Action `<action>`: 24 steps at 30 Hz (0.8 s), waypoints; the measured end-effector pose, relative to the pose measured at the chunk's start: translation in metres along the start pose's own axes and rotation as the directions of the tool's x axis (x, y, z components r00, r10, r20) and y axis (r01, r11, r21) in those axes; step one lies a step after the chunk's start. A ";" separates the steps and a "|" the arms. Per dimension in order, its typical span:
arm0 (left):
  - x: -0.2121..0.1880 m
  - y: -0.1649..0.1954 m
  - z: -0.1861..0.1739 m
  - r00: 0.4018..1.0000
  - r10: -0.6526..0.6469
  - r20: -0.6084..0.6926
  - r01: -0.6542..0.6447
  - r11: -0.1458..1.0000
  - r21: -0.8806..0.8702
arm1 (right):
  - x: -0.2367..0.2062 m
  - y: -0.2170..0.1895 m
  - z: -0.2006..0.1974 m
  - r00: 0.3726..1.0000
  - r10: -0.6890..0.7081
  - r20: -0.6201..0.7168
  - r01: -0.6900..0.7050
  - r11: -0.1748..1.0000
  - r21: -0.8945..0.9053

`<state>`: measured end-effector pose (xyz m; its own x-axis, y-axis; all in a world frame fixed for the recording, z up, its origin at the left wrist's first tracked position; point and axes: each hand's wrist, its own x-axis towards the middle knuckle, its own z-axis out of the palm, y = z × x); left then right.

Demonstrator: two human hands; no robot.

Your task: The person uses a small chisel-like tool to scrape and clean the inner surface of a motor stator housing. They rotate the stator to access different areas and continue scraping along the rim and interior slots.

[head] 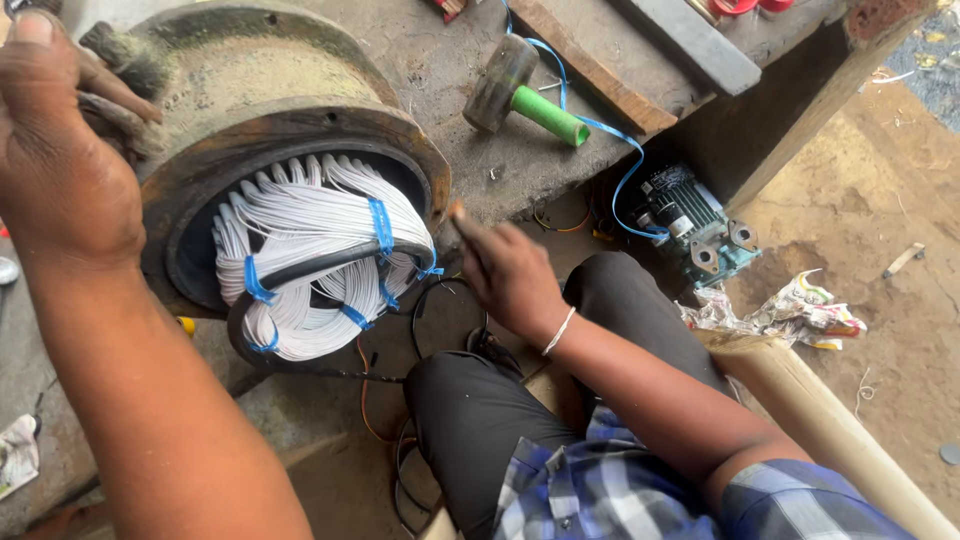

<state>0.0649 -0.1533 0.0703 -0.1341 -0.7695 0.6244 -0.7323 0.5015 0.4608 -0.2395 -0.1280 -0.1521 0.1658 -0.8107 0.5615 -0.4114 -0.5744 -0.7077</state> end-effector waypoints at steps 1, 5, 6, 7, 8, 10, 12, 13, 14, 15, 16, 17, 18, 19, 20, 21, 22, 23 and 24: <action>-0.003 0.001 0.001 1.000 -0.026 0.005 0.026 1.000 0.005 | 0.000 0.000 0.000 0.999 -0.013 -0.049 0.013 1.000 -0.004; -0.007 0.004 0.002 1.000 -0.024 -0.013 0.024 1.000 0.017 | 0.001 -0.002 0.007 0.998 -0.032 -0.063 0.033 0.999 0.011; -0.008 0.004 0.003 1.000 -0.016 -0.018 0.017 1.000 0.021 | -0.001 -0.005 0.010 1.000 -0.016 0.006 0.016 1.000 -0.001; -0.007 0.004 0.003 1.000 -0.012 -0.016 0.013 1.000 0.020 | -0.002 -0.006 0.010 0.997 0.000 0.071 0.001 1.000 -0.016; -0.007 0.004 0.003 1.000 -0.010 -0.017 0.010 1.000 0.017 | -0.004 -0.008 0.010 0.996 0.011 0.088 -0.012 1.000 0.004; -0.006 0.004 0.003 1.000 -0.009 -0.015 0.010 1.000 0.010 | -0.006 -0.009 0.008 0.990 0.044 0.137 -0.051 0.998 0.049; -0.006 0.004 0.002 1.000 -0.010 -0.010 0.010 1.000 0.007 | -0.005 -0.008 0.007 1.000 0.010 0.015 -0.010 1.000 0.029; -0.005 0.003 0.002 1.000 -0.016 -0.007 0.016 1.000 0.003 | -0.003 -0.008 0.007 0.999 0.001 -0.032 0.000 1.000 0.022; -0.006 0.004 0.002 1.000 -0.016 -0.006 0.016 1.000 0.001 | -0.002 -0.008 0.007 0.999 0.028 -0.034 -0.027 0.999 0.034; -0.006 0.003 0.002 1.000 -0.013 -0.005 0.013 1.000 0.002 | 0.000 -0.008 0.009 0.998 0.045 -0.046 -0.043 0.998 0.043; -0.006 0.004 0.001 1.000 -0.017 -0.006 0.017 1.000 0.000 | 0.002 -0.008 0.011 0.997 0.061 -0.053 -0.058 0.997 0.052; -0.006 0.004 0.001 1.000 -0.022 -0.004 0.022 1.000 -0.002 | 0.001 -0.008 0.013 0.998 0.060 -0.016 -0.059 0.997 0.041; -0.005 0.004 0.001 1.000 -0.019 -0.005 0.019 1.000 -0.005 | 0.000 -0.009 0.015 0.998 0.058 0.015 -0.058 0.998 0.027; -0.005 0.004 0.001 1.000 -0.021 -0.007 0.021 1.000 -0.007 | -0.002 -0.010 0.016 0.997 0.054 0.053 -0.055 0.998 0.013; -0.004 0.004 0.001 1.000 -0.025 -0.006 0.025 1.000 -0.013 | -0.004 -0.010 0.017 0.996 0.047 0.076 -0.049 0.999 0.021; -0.004 0.004 0.001 1.000 -0.028 -0.003 0.028 0.999 -0.019 | -0.007 -0.010 0.017 0.994 0.045 0.097 -0.048 0.998 0.030; -0.003 0.003 0.001 1.000 -0.028 0.000 0.028 0.999 -0.020 | -0.009 -0.010 0.016 0.993 0.041 0.111 -0.046 0.998 0.041; -0.003 0.003 0.001 1.000 -0.029 0.004 0.029 0.999 -0.022 | -0.011 -0.010 0.017 0.998 0.052 0.040 -0.054 0.997 0.063; -0.003 0.003 0.001 0.999 -0.032 0.004 0.032 0.999 -0.024 | -0.012 -0.010 0.017 0.998 0.063 -0.029 -0.061 0.995 0.084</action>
<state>0.0625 -0.1503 0.0688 -0.1133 -0.7864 0.6072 -0.7198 0.4862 0.4955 -0.2219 -0.1145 -0.1587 0.1137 -0.8419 0.5275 -0.3435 -0.5316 -0.7743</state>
